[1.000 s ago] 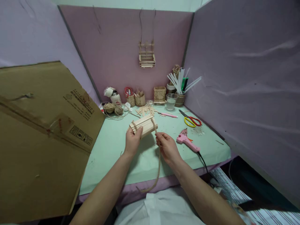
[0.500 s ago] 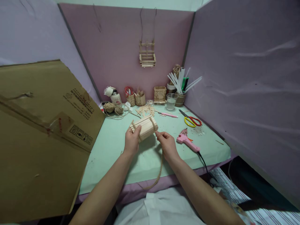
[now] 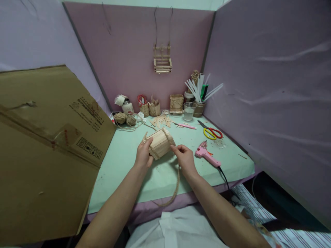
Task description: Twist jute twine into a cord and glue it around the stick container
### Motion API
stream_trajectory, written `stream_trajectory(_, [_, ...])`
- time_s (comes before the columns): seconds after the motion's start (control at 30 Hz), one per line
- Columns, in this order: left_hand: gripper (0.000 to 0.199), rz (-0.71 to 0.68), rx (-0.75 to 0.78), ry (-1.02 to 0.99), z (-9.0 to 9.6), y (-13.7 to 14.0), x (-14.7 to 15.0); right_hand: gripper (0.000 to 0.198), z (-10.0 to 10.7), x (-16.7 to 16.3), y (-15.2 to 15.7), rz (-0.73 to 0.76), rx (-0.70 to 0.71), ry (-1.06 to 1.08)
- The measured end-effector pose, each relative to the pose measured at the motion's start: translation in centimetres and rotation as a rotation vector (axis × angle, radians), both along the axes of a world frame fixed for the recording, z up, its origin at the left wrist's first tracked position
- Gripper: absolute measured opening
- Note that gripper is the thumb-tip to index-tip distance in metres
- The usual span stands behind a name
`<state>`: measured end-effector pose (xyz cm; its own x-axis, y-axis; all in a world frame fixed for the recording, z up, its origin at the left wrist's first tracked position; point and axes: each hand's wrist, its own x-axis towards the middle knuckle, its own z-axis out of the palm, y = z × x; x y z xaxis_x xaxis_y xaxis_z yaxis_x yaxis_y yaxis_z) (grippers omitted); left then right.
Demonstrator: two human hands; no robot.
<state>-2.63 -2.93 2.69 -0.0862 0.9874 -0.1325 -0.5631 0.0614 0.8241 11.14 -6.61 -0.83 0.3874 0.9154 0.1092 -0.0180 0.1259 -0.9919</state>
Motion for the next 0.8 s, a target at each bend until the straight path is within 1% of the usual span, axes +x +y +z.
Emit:
stream_trajectory(0.2, [0.038, -0.058, -0.05, -0.002, -0.6, 0.4, -0.2, 0.038, -0.2, 0.2, 0.2, -0.039, -0.017, -0.034])
stream_trajectory(0.4, [0.033, -0.112, -0.072, -0.019, -1.3, 0.8, -0.5, 0.037, -0.1, 0.4, 0.3, -0.054, 0.001, -0.069])
stream_trajectory(0.5, [0.033, -0.143, -0.089, -0.025, -1.3, 0.8, -0.5, 0.038, -0.1, 0.4, 0.2, -0.056, 0.02, -0.083])
stream_trajectory(0.67, [0.032, -0.153, -0.118, -0.028, -1.1, 0.8, -0.5, 0.038, 0.2, 0.3, 0.2, -0.065, 0.04, -0.089])
stream_trajectory(0.8, [0.035, -0.167, -0.115, -0.026, -1.1, 0.7, -0.5, 0.038, -0.1, 0.3, 0.2, -0.056, 0.045, -0.096])
